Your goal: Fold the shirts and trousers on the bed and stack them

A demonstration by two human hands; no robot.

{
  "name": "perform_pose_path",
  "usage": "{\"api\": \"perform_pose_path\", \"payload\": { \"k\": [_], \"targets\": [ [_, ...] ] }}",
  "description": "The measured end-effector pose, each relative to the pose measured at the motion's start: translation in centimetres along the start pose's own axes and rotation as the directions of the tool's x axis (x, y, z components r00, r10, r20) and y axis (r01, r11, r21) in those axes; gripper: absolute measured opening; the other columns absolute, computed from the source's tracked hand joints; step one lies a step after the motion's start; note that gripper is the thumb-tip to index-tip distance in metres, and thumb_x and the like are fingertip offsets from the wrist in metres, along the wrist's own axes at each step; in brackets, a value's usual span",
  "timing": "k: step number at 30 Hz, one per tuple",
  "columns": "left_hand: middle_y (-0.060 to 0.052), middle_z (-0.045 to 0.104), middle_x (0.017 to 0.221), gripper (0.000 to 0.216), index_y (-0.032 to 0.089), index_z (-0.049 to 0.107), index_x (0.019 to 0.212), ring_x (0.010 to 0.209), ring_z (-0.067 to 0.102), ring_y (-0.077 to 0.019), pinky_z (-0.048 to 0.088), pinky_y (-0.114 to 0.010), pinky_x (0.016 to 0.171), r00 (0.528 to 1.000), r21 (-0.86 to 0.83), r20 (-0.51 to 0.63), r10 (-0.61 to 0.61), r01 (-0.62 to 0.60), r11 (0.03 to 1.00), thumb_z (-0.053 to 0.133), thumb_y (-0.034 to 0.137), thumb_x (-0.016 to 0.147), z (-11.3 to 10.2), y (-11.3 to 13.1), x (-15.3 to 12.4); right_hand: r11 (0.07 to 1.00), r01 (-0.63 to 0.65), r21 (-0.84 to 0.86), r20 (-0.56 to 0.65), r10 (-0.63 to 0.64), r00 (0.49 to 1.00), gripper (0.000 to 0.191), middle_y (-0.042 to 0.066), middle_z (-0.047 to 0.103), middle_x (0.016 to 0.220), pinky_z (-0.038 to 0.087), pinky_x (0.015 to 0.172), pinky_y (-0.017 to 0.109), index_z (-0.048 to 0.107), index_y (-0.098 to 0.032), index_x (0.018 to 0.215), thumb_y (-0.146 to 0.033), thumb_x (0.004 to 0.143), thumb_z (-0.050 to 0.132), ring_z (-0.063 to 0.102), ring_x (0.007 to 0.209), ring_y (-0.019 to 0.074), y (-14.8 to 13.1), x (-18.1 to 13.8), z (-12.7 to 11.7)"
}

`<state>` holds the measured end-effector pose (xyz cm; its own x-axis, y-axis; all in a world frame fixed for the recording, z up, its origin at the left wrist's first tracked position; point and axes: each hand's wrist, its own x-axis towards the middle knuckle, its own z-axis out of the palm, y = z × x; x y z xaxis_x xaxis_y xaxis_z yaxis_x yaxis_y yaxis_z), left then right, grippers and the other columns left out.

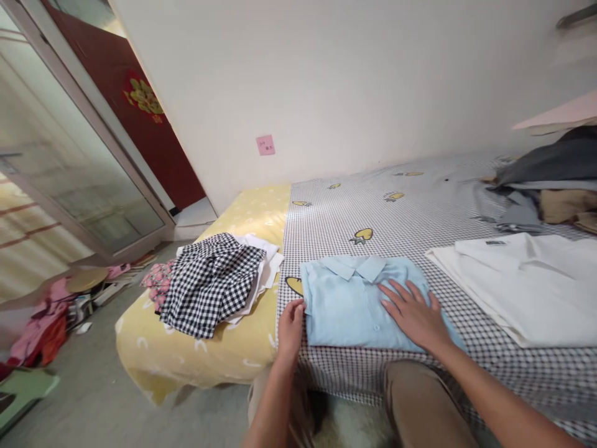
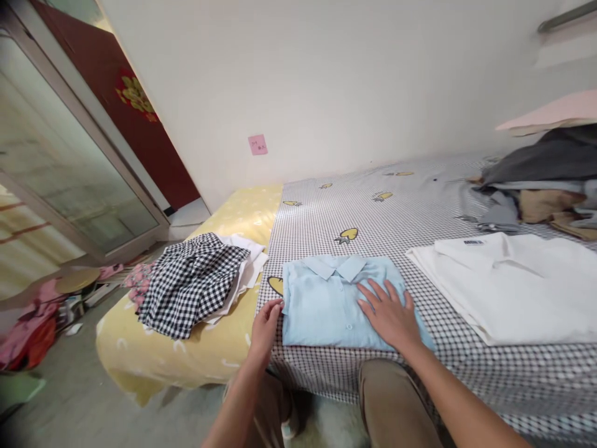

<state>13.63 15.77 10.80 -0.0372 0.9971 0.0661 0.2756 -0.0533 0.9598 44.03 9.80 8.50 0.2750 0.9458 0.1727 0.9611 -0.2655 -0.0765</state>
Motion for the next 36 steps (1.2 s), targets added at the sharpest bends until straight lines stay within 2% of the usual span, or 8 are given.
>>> {"api": "perform_pose_path", "payload": {
  "k": [6, 10, 13, 16, 20, 25, 32, 36],
  "targets": [
    [-0.01, 0.079, 0.109, 0.035, 0.021, 0.077, 0.095, 0.107, 0.07, -0.0243, 0.049, -0.04, 0.101, 1.0, 0.23, 0.024, -0.016, 0.01, 0.973, 0.043, 0.03, 0.089, 0.7, 0.5, 0.0, 1.0, 0.0, -0.019, -0.012, -0.001, 1.0, 0.056, -0.005, 0.044, 0.16, 0.022, 0.117, 0.066, 0.047, -0.042, 0.15, -0.054, 0.102, 0.021, 0.031, 0.15, 0.0305, -0.1, -0.1, 0.0],
    [-0.013, 0.08, 0.095, 0.045, 0.024, 0.078, 0.081, 0.105, 0.069, -0.0325, 0.035, -0.055, 0.111, 0.999, 0.418, 0.023, -0.03, 0.018, 0.908, 0.042, 0.048, 0.095, 1.8, 1.6, -0.1, 1.0, 0.004, -0.009, -0.022, -0.004, 1.0, 0.056, -0.004, 0.044, 0.16, 0.022, 0.117, 0.067, 0.048, -0.042, 0.149, -0.053, 0.102, 0.021, 0.032, 0.149, 0.031, -0.1, -0.1, 0.0],
    [-0.013, 0.079, 0.098, 0.038, 0.026, 0.078, 0.079, 0.111, 0.065, -0.0365, 0.022, -0.063, 0.115, 1.0, 0.505, -0.002, -0.009, 0.009, 0.863, 0.054, 0.055, 0.089, 2.9, 2.4, -0.1, 1.0, 0.004, -0.01, -0.03, -0.004, 1.0, 0.055, -0.003, 0.046, 0.159, 0.022, 0.117, 0.067, 0.049, -0.042, 0.149, -0.053, 0.101, 0.023, 0.033, 0.148, 0.0314, -0.1, 0.0, 0.0],
    [-0.012, 0.078, 0.099, 0.026, 0.026, 0.078, 0.076, 0.11, 0.064, -0.0375, 0.027, -0.063, 0.111, 0.998, 0.538, -0.056, -0.015, 0.043, 0.842, 0.064, 0.048, 0.082, 3.6, 2.4, 0.3, 1.0, 0.007, -0.011, -0.039, -0.008, 0.999, 0.055, -0.003, 0.046, 0.159, 0.022, 0.117, 0.066, 0.049, -0.041, 0.149, -0.053, 0.101, 0.025, 0.033, 0.148, 0.0315, -0.1, 0.0, 0.1],
    [-0.009, 0.078, 0.094, 0.022, 0.028, 0.078, 0.07, 0.1, 0.066, -0.0331, 0.04, -0.055, 0.101, 0.992, 0.537, -0.118, -0.042, 0.099, 0.838, 0.063, 0.04, 0.081, 3.5, 1.8, 0.9, 1.0, 0.014, 0.007, -0.045, -0.013, 0.999, 0.054, -0.003, 0.047, 0.158, 0.021, 0.117, 0.066, 0.049, -0.042, 0.149, -0.054, 0.101, 0.025, 0.032, 0.149, 0.0311, 0.0, 0.0, 0.2],
    [-0.011, 0.074, 0.111, 0.021, 0.028, 0.079, 0.07, 0.112, 0.059, -0.0373, 0.038, -0.058, 0.103, 0.989, 0.591, -0.144, -0.031, 0.111, 0.799, 0.065, 0.04, 0.08, 3.3, 1.8, 0.7, 0.999, 0.014, 0.03, -0.046, -0.012, 0.999, 0.053, -0.003, 0.046, 0.159, 0.02, 0.118, 0.066, 0.049, -0.043, 0.149, -0.054, 0.101, 0.027, 0.031, 0.149, 0.0318, -0.1, 0.0, 0.2],
    [-0.015, 0.073, 0.113, 0.027, 0.026, 0.08, 0.074, 0.116, 0.058, -0.0415, 0.037, -0.063, 0.103, 0.994, 0.693, -0.063, -0.088, 0.107, 0.713, 0.059, 0.042, 0.082, 3.0, 3.4, 1.6, 0.993, -0.007, 0.117, -0.039, 0.011, 0.999, 0.049, -0.002, 0.046, 0.159, 0.016, 0.118, 0.067, 0.051, -0.041, 0.147, -0.05, 0.101, 0.037, 0.031, 0.15, 0.0333, -0.7, 0.2, -0.6],
    [-0.016, 0.076, 0.107, 0.035, 0.027, 0.079, 0.072, 0.118, 0.059, -0.0477, 0.038, -0.067, 0.099, 0.989, 0.735, 0.018, -0.15, 0.088, 0.672, 0.054, 0.048, 0.082, 2.1, 3.9, 2.9, 0.935, 0.023, 0.355, -0.055, -0.004, 0.998, 0.045, 0.001, 0.048, 0.158, 0.018, 0.121, 0.062, 0.057, -0.037, 0.142, -0.042, 0.1, 0.042, 0.035, 0.148, 0.0292, 0.2, 0.1, -1.8]
  ]
}}
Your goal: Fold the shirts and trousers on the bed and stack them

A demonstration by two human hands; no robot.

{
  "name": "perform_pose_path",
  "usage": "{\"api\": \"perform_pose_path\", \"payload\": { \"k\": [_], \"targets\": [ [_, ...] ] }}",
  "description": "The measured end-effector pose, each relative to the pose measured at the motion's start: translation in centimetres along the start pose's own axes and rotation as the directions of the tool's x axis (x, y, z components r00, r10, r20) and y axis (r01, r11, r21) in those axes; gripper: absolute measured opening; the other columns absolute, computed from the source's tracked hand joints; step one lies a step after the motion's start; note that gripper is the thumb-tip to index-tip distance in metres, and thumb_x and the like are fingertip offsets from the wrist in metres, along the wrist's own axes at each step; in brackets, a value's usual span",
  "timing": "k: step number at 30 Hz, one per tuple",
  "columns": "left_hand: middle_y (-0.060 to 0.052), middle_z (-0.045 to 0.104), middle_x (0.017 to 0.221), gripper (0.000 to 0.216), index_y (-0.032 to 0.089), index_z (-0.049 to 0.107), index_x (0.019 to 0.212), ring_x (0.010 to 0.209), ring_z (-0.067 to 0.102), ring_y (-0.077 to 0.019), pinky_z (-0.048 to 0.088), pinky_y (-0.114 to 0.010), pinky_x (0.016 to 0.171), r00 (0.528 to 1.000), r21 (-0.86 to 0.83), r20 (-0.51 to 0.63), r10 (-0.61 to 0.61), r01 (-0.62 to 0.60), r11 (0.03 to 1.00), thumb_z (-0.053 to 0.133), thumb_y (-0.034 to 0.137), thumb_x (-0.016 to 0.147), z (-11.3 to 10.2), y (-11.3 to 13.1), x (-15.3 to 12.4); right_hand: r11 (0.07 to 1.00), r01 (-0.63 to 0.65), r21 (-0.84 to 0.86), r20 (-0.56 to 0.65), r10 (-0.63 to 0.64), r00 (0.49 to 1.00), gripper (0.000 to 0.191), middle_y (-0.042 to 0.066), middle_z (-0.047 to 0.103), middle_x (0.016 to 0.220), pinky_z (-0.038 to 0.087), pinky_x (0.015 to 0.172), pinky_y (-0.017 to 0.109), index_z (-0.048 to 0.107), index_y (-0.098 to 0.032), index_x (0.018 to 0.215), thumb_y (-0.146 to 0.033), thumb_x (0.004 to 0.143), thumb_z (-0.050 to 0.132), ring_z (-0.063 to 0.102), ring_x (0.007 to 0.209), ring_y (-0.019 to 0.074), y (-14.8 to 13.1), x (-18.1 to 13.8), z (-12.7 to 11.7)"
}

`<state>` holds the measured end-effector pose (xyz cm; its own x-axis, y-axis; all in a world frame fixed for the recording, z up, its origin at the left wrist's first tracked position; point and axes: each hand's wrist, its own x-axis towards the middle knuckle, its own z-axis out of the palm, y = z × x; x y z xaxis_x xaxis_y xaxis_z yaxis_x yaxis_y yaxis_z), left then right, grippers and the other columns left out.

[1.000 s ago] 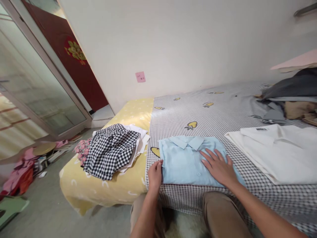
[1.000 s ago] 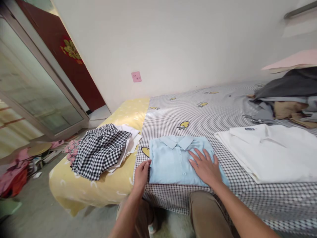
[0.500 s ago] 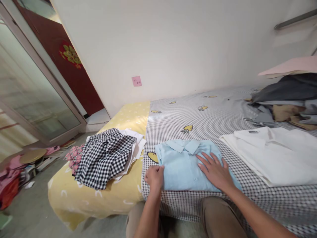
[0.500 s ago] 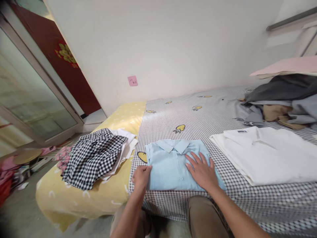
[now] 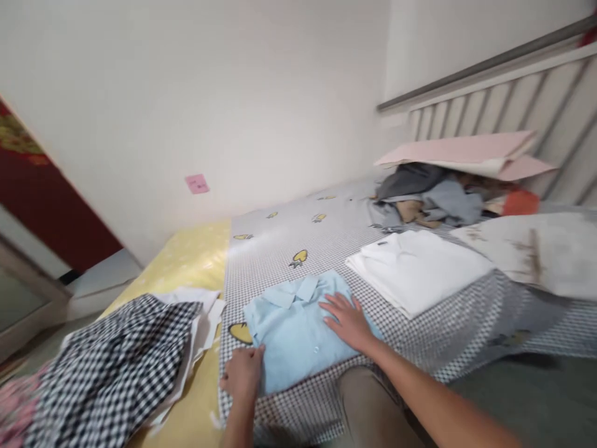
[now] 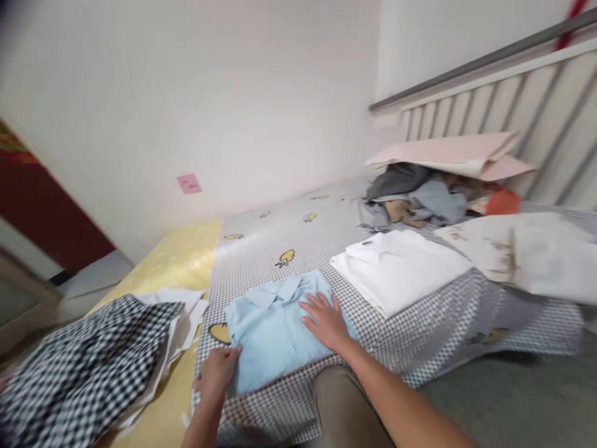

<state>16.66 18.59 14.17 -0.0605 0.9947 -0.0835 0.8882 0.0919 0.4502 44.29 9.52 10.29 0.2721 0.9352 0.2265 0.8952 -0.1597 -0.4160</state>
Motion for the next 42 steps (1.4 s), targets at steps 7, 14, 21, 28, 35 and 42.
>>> {"api": "perform_pose_path", "payload": {
  "k": [7, 14, 21, 28, 35, 42],
  "targets": [
    [-0.01, 0.08, 0.102, 0.038, 0.034, 0.08, 0.08, 0.113, 0.065, -0.0433, 0.046, -0.059, 0.093, 0.999, 0.111, -0.013, 0.051, -0.049, 0.993, 0.051, 0.058, 0.08, 1.3, -1.8, 2.8, 0.903, -0.356, 0.241, -0.24, 0.41, 0.88, 0.052, 0.011, 0.061, 0.139, 0.043, 0.109, 0.038, 0.059, -0.021, 0.14, -0.022, 0.097, 0.029, 0.056, 0.128, 0.022, 4.7, -0.7, -2.9],
    [-0.009, 0.077, 0.111, 0.043, 0.035, 0.081, 0.084, 0.116, 0.062, -0.044, 0.045, -0.058, 0.092, 0.998, 0.135, -0.017, 0.057, -0.054, 0.989, 0.046, 0.061, 0.082, 1.5, -1.6, 2.9, 0.848, -0.51, 0.146, -0.093, 0.525, 0.846, 0.039, 0.007, 0.07, 0.124, 0.045, 0.094, 0.047, 0.075, -0.029, 0.114, -0.051, 0.094, 0.05, 0.059, 0.119, 0.0319, 4.5, 2.2, -3.2],
    [-0.015, 0.073, 0.118, 0.045, 0.028, 0.08, 0.085, 0.118, 0.059, -0.0424, 0.042, -0.06, 0.098, 0.996, 0.12, -0.062, 0.063, -0.056, 0.991, 0.043, 0.054, 0.087, 1.0, -0.4, 0.6, 0.881, -0.472, -0.025, -0.111, 0.467, 0.877, 0.038, 0.012, 0.066, 0.128, 0.042, 0.095, 0.047, 0.07, -0.025, 0.125, -0.039, 0.099, 0.046, 0.056, 0.12, 0.0316, 3.6, 2.5, -2.1],
    [-0.02, 0.074, 0.111, 0.043, 0.021, 0.075, 0.083, 0.117, 0.061, -0.0411, 0.04, -0.059, 0.104, 0.988, 0.017, -0.151, 0.013, -0.011, 1.0, 0.043, 0.049, 0.089, 1.2, -0.3, -0.6, 0.919, -0.384, -0.085, -0.049, 0.381, 0.923, 0.046, 0.015, 0.063, 0.134, 0.046, 0.095, 0.047, 0.063, -0.02, 0.134, -0.038, 0.102, 0.036, 0.056, 0.124, 0.0322, 5.6, 1.6, -1.5],
    [-0.025, 0.07, 0.121, 0.058, 0.017, 0.071, 0.102, 0.116, 0.063, -0.0407, 0.042, -0.062, 0.1, 0.983, -0.022, -0.169, -0.072, 0.069, 0.997, 0.025, 0.052, 0.096, 0.6, -0.9, 0.0, 0.915, -0.383, -0.125, -0.076, 0.376, 0.923, 0.056, 0.021, 0.064, 0.129, 0.048, 0.095, 0.048, 0.057, -0.012, 0.142, -0.036, 0.102, 0.025, 0.059, 0.122, 0.0337, 7.4, 1.8, -0.2],
    [-0.028, 0.057, 0.14, 0.051, 0.012, 0.067, 0.112, 0.135, 0.047, -0.0449, 0.025, -0.071, 0.113, 0.995, 0.062, -0.084, 0.051, -0.046, 0.997, 0.045, 0.053, 0.09, 0.7, 2.3, 0.7, 0.885, -0.428, -0.184, -0.011, 0.434, 0.901, 0.048, 0.022, 0.057, 0.135, 0.044, 0.095, 0.056, 0.059, -0.016, 0.135, -0.04, 0.101, 0.038, 0.053, 0.124, 0.0383, 3.7, 2.0, -1.8]
  ]
}}
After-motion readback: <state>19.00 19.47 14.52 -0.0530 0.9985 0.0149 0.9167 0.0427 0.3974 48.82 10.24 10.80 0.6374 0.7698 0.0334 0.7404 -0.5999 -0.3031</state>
